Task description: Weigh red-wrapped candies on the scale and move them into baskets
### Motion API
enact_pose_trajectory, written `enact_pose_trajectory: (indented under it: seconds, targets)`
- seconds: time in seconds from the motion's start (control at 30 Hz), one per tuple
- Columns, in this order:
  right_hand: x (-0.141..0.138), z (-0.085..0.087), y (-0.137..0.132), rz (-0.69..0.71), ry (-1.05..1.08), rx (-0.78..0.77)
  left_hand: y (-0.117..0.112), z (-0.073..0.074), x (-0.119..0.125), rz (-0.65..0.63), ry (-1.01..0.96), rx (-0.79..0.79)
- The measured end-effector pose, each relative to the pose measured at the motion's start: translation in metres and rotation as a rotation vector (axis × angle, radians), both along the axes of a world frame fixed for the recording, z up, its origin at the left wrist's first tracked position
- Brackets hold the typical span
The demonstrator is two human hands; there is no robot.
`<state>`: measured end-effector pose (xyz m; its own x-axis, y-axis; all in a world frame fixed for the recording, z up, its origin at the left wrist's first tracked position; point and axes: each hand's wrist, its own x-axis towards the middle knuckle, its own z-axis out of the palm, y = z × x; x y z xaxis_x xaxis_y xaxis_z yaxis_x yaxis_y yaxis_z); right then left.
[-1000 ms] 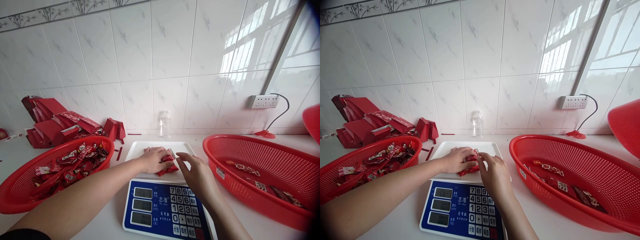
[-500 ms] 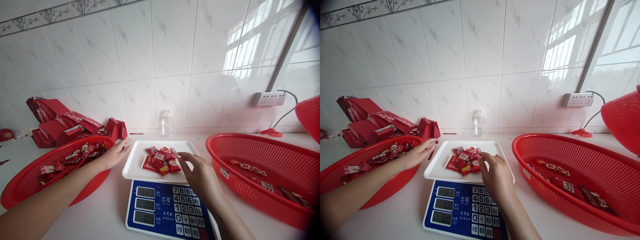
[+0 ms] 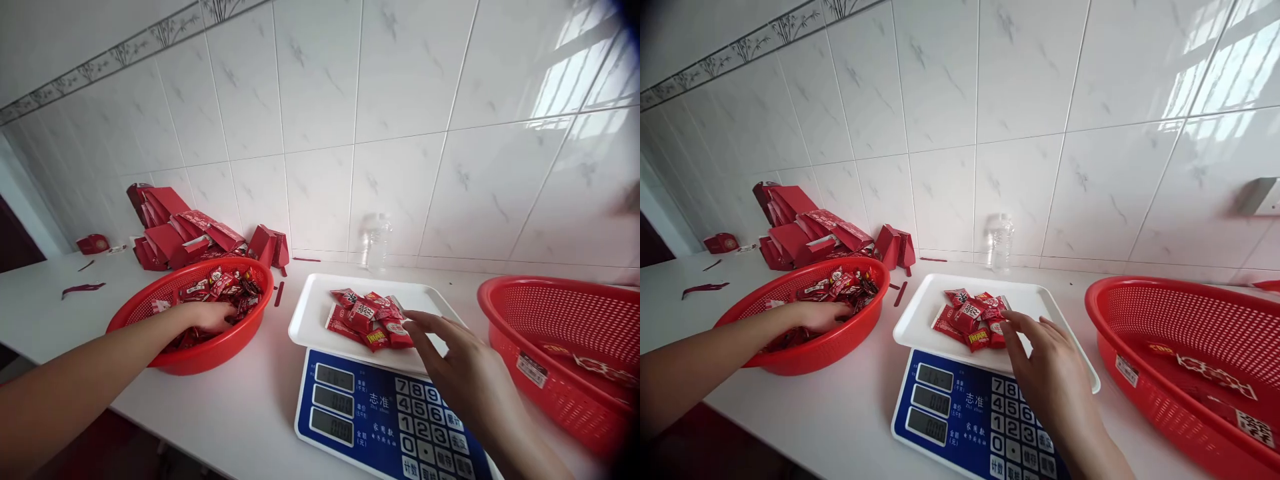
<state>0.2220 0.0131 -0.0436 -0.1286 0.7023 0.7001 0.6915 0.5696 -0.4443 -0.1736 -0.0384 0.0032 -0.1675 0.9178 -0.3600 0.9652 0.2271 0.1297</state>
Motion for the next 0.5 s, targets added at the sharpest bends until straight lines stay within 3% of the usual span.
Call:
enact_pose_trajectory:
  seconds: [0.23,0.5]
  targets:
    - [0.0,-0.002,0.0,-0.019,-0.02,-0.032,0.006,-0.005,0.002,0.017,0.023,0.019]
    - [-0.001,0.001,0.0,-0.005,-0.013,-0.06,0.014,-0.015,-0.002,0.177,-0.086,0.061]
